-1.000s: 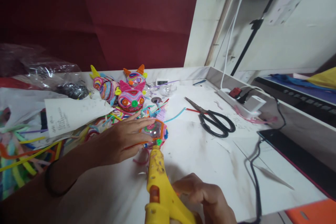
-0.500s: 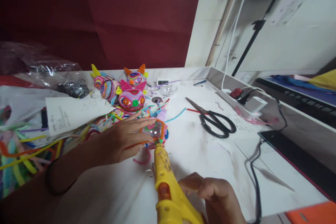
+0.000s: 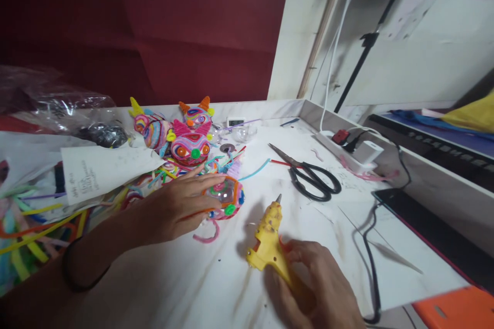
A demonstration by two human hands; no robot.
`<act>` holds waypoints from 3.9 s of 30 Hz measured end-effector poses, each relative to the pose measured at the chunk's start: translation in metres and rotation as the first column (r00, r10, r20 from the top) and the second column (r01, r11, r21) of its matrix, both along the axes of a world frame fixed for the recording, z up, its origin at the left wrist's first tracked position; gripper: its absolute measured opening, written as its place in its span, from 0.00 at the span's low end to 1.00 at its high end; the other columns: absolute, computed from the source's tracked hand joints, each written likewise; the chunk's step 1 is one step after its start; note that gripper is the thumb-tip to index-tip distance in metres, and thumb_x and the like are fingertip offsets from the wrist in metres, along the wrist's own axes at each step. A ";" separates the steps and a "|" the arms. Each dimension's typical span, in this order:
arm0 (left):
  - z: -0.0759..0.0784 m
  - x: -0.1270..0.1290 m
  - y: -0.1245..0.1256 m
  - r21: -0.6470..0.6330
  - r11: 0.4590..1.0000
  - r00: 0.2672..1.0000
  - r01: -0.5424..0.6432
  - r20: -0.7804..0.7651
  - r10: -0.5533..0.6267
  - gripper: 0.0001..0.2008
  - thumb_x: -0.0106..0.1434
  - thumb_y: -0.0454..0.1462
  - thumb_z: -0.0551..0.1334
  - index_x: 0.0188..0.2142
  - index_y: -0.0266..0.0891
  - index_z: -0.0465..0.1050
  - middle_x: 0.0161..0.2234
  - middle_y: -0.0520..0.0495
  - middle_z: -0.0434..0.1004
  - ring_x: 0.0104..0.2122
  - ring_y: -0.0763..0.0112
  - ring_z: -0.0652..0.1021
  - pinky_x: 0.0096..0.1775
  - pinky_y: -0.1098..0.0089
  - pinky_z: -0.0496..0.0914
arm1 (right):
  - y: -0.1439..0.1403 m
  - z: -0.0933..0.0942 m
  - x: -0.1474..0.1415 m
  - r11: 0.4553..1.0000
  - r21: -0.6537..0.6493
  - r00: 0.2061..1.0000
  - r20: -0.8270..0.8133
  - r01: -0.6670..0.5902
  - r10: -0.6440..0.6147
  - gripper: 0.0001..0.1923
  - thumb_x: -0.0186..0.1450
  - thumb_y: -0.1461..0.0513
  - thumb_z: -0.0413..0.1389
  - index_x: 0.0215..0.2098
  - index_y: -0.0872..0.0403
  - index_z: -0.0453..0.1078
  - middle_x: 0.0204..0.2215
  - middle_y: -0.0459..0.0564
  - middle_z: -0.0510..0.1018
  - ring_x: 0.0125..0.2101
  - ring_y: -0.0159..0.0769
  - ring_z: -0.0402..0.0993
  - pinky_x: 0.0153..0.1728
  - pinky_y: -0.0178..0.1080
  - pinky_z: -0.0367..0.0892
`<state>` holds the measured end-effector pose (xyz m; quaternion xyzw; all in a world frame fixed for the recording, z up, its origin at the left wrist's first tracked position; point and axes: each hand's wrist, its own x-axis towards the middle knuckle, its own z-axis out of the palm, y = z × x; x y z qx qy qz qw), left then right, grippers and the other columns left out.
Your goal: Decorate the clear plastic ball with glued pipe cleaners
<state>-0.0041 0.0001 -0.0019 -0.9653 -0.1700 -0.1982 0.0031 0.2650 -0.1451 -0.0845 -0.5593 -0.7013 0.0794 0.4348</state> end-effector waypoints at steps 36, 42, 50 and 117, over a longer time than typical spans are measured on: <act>-0.005 0.000 0.005 0.018 1.000 0.999 0.008 0.050 -0.009 0.12 0.65 0.30 0.58 0.46 0.39 0.76 0.56 0.38 0.75 0.59 0.58 0.73 0.63 0.52 0.62 | 0.114 0.061 -0.037 0.908 0.132 0.894 0.278 -0.397 0.351 0.02 0.65 0.66 0.61 0.35 0.55 0.73 0.31 0.50 0.78 0.35 0.41 0.71 0.39 0.45 0.62; -0.007 0.001 0.006 -0.039 0.999 0.997 0.001 0.075 0.002 0.14 0.64 0.29 0.59 0.47 0.40 0.76 0.59 0.39 0.73 0.60 0.60 0.72 0.63 0.56 0.63 | 0.115 0.061 -0.037 0.949 0.110 0.938 0.218 -0.297 0.268 0.07 0.64 0.62 0.62 0.37 0.53 0.68 0.34 0.52 0.76 0.36 0.44 0.69 0.39 0.46 0.64; -0.009 0.002 0.006 -0.064 0.998 0.995 -0.023 0.099 0.029 0.14 0.63 0.30 0.59 0.47 0.39 0.76 0.60 0.37 0.71 0.61 0.58 0.71 0.63 0.54 0.62 | 0.119 0.054 -0.040 0.982 0.055 0.977 0.126 -0.179 0.171 0.24 0.58 0.59 0.64 0.49 0.51 0.62 0.46 0.55 0.75 0.47 0.52 0.70 0.47 0.54 0.64; -0.006 0.010 -0.003 0.245 0.964 0.987 -0.105 0.143 0.071 0.11 0.71 0.33 0.54 0.36 0.39 0.74 0.31 0.49 0.77 0.34 0.68 0.73 0.49 0.60 0.66 | 0.129 0.072 -0.036 0.915 0.052 0.859 0.368 -0.401 0.356 0.10 0.63 0.61 0.64 0.44 0.50 0.79 0.46 0.55 0.78 0.48 0.50 0.67 0.42 0.49 0.56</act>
